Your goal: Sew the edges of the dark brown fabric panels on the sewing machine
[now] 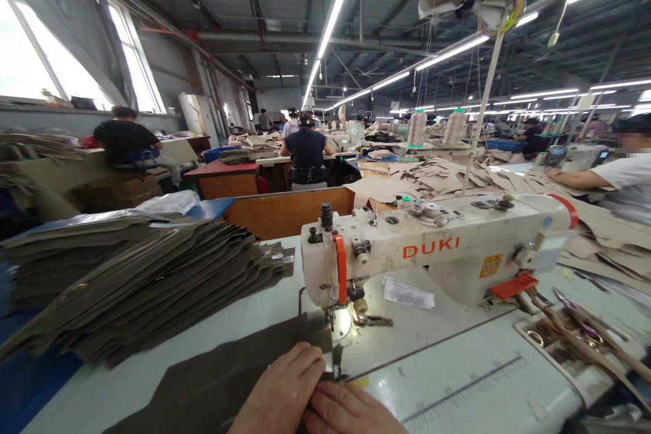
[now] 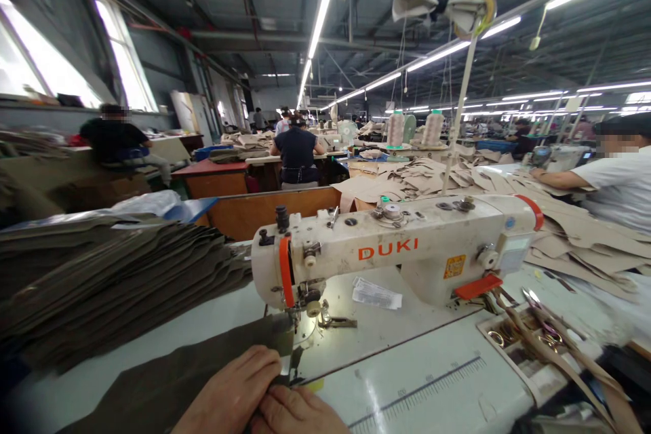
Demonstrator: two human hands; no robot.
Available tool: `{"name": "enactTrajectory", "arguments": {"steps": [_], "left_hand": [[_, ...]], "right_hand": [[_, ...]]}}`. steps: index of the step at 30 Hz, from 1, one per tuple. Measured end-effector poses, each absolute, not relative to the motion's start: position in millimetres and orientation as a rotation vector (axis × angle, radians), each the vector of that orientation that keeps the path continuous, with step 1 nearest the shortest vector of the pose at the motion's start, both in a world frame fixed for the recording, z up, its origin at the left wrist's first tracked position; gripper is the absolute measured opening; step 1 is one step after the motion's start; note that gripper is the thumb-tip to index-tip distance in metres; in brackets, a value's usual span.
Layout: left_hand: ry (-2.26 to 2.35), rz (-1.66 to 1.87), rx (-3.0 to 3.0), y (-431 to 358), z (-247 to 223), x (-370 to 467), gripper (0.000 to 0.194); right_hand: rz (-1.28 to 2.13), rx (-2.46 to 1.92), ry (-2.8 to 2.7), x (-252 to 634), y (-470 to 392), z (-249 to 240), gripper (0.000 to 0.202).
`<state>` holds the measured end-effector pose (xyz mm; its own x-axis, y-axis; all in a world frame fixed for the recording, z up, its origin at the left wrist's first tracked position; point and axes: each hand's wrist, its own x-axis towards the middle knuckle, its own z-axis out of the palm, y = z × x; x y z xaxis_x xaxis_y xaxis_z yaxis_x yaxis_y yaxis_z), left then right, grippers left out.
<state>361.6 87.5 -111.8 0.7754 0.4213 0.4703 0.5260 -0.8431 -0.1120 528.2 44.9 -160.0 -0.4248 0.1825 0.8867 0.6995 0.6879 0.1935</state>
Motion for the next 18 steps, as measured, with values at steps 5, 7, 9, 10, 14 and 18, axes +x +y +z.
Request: {"name": "enactTrajectory", "arguments": {"steps": [5,7,9,10,14,18], "left_hand": [[-0.661,-0.727,-2.722,88.6,-113.7,360.7,0.044],[-0.651,-0.738,-2.717,89.1,-114.7,360.1,0.044],[-0.658,-0.740,-2.717,89.0,-115.2,359.4,0.044],[-0.658,-0.741,-2.717,88.8,-115.3,359.2,0.043],[-0.669,-0.759,-2.686,88.4,-116.8,359.9,0.042],[-0.667,-0.776,-2.666,89.1,-118.1,362.4,0.044]], "right_hand": [[-0.691,-0.687,-1.928,526.9,44.4,-155.8,0.028],[-0.696,-0.688,-1.961,527.7,44.3,-157.2,0.027],[-0.700,-0.689,-2.003,528.4,44.3,-158.3,0.024],[-0.699,-0.687,-2.005,528.5,44.5,-158.8,0.023],[-0.699,-0.667,-1.951,527.1,46.4,-165.6,0.021],[-0.747,-0.696,-2.060,527.6,46.8,-178.8,0.015]]}}
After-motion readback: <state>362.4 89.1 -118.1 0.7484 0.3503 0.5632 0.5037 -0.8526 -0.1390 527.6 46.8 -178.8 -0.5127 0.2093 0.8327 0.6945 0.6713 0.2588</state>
